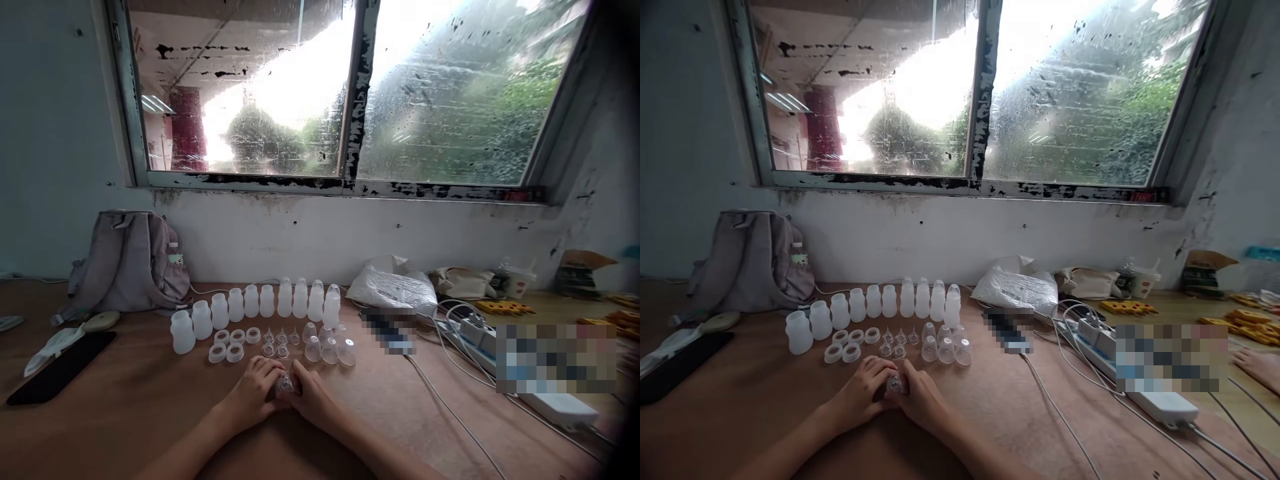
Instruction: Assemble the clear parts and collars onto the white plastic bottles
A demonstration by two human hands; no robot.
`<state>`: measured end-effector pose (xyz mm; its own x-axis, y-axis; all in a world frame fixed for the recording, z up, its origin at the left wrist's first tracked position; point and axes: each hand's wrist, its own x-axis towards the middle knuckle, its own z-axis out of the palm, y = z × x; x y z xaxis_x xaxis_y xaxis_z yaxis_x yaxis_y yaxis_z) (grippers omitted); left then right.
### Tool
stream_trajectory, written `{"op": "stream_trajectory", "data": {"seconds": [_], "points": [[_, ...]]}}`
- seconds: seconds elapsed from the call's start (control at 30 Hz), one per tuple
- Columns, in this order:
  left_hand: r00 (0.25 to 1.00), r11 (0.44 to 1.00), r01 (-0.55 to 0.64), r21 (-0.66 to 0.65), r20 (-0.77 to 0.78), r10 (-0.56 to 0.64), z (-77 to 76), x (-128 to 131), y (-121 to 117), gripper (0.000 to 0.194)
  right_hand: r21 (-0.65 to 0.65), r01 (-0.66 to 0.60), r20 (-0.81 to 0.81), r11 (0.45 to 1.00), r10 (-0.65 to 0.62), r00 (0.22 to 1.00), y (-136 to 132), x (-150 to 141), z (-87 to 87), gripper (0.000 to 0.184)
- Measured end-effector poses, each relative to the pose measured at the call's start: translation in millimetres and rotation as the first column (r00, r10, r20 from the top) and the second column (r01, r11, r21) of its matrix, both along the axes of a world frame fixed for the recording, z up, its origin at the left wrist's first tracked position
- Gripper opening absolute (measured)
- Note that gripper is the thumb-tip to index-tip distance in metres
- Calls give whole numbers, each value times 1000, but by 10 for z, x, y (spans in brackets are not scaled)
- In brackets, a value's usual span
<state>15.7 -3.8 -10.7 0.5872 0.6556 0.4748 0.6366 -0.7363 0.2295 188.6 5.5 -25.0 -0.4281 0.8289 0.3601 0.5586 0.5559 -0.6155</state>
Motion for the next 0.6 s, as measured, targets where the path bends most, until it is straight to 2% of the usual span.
{"op": "stream_trajectory", "data": {"seconds": [0.1,0.33,0.47,0.6], "points": [[1000,1000,-26,13,5,25,20,-42,12,22,57,-33,20,998,32,999,5,6,-27,17],[999,1000,-11,-12,-38,10,77,-92,29,28,199,-61,-10,978,64,998,32,35,-19,7],[998,1000,-24,-18,-56,23,89,-127,59,19,253,-7,-37,967,17,999,83,77,20,5],[998,1000,-5,-13,-59,4,117,-174,72,19,331,64,-56,941,-48,997,120,134,73,14]]}}
